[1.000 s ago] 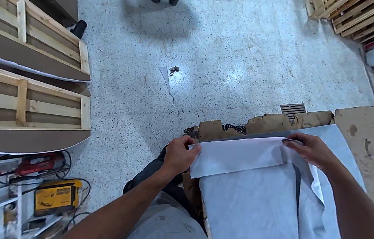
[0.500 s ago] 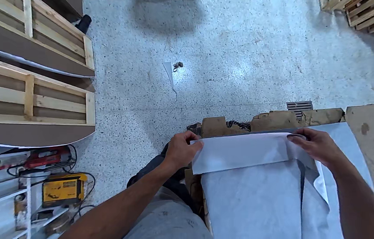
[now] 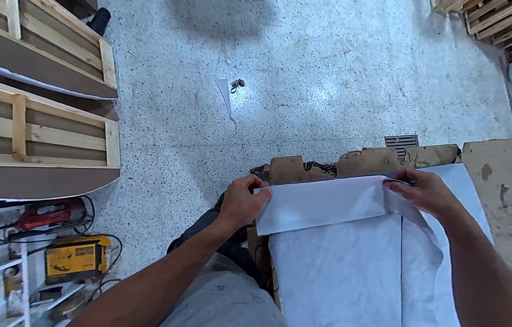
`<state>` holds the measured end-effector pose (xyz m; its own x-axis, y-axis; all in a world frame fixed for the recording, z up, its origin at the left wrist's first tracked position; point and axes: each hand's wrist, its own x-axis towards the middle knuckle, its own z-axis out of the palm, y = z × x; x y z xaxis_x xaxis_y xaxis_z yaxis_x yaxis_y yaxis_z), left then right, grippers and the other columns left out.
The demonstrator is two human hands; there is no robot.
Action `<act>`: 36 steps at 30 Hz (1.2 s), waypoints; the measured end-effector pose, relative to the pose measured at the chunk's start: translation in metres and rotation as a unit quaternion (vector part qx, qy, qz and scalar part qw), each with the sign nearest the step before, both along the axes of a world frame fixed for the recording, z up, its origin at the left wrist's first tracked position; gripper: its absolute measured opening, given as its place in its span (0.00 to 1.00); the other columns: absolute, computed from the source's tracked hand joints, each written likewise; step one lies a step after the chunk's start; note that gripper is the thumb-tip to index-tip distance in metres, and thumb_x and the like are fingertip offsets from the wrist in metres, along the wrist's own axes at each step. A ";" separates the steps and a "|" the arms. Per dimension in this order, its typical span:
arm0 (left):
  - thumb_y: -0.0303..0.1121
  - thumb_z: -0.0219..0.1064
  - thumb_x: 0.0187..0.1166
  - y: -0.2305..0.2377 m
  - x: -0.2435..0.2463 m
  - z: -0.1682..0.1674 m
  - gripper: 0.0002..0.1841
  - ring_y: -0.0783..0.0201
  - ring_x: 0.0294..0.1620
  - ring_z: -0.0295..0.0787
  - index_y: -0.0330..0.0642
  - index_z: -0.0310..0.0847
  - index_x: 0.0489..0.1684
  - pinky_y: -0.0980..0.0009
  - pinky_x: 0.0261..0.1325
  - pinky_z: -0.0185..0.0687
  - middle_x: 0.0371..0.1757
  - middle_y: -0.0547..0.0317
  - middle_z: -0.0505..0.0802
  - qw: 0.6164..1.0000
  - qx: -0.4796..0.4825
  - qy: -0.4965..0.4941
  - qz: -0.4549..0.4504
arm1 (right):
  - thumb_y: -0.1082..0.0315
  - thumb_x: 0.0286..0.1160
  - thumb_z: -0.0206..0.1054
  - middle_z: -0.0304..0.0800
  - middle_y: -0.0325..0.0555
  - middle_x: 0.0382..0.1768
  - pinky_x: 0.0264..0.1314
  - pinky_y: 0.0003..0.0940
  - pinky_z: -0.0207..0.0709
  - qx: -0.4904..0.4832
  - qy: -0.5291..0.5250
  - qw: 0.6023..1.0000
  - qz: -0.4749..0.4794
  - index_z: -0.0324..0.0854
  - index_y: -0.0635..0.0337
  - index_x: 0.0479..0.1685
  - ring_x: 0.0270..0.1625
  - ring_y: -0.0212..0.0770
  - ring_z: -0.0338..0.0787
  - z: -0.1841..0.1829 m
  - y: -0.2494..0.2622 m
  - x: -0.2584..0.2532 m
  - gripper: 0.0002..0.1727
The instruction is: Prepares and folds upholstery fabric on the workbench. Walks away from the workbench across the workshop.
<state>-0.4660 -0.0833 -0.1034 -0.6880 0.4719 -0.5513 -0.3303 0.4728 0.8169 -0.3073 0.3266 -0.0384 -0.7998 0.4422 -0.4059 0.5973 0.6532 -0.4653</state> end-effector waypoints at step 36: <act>0.39 0.73 0.75 0.004 0.001 -0.010 0.07 0.61 0.26 0.84 0.47 0.87 0.35 0.56 0.31 0.79 0.26 0.60 0.88 1.000 0.009 0.016 -0.009 | 0.67 0.77 0.74 0.85 0.43 0.26 0.32 0.39 0.77 -0.011 0.055 0.998 -0.030 0.85 0.60 0.38 0.26 0.35 0.81 -0.008 0.002 0.004 0.06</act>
<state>-0.4649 -0.0796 -0.1135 -0.6968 0.4942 -0.5198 -0.2955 0.4626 0.8359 -0.3031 0.3284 -0.0462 -0.8127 0.4821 -0.3272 0.5792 0.6070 -0.5442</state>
